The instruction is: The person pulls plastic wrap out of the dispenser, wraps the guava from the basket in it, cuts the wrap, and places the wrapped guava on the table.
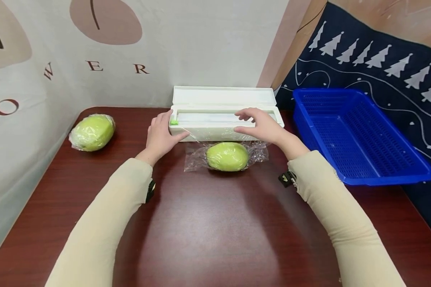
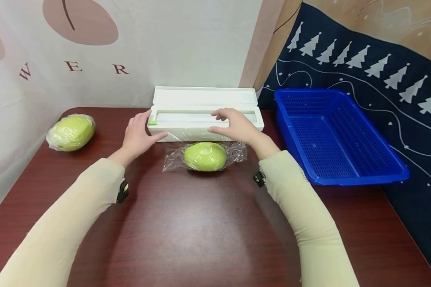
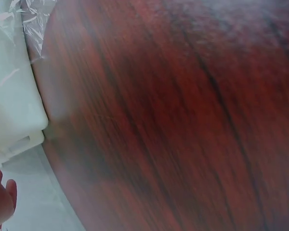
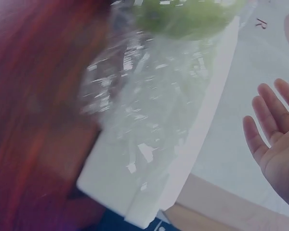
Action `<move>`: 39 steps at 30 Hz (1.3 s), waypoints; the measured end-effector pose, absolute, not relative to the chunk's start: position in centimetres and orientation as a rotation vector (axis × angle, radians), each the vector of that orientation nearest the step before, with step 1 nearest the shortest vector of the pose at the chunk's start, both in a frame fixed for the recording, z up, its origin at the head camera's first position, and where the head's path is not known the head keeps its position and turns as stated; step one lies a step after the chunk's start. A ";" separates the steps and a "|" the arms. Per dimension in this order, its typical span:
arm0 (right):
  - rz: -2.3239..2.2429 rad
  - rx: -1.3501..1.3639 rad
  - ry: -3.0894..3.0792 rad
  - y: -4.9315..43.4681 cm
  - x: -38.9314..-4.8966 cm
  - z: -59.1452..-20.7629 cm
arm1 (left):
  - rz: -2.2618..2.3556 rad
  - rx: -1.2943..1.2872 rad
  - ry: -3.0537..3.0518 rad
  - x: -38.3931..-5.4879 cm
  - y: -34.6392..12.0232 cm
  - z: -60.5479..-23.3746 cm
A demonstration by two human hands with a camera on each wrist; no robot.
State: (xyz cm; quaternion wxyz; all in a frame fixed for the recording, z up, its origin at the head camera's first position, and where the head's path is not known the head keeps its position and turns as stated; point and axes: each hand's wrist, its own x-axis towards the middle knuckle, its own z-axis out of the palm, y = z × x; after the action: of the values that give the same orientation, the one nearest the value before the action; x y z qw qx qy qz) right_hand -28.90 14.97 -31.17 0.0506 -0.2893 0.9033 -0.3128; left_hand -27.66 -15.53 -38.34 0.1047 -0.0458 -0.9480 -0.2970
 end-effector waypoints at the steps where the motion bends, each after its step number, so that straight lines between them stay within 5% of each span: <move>1: -0.960 -0.875 2.749 14.6 -29.0 -30.9 | -0.875 -0.139 -2.815 -27.7 -15.7 -38.4; 25: -1.117 -0.729 2.628 2.1 -31.0 -31.4 | -0.823 -0.164 -3.034 -28.7 -17.5 -38.4; 39: -1.240 -0.545 2.670 -0.7 -31.1 -33.7 | -0.738 -0.212 -3.033 -29.0 -16.3 -38.9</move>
State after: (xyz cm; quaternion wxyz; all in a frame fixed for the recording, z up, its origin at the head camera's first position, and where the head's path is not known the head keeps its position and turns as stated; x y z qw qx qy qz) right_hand -31.09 -0.73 -33.71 0.0740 -0.1814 0.8893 -0.4132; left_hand -28.97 -16.34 -38.92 0.0064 -0.0676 -0.9694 -0.2360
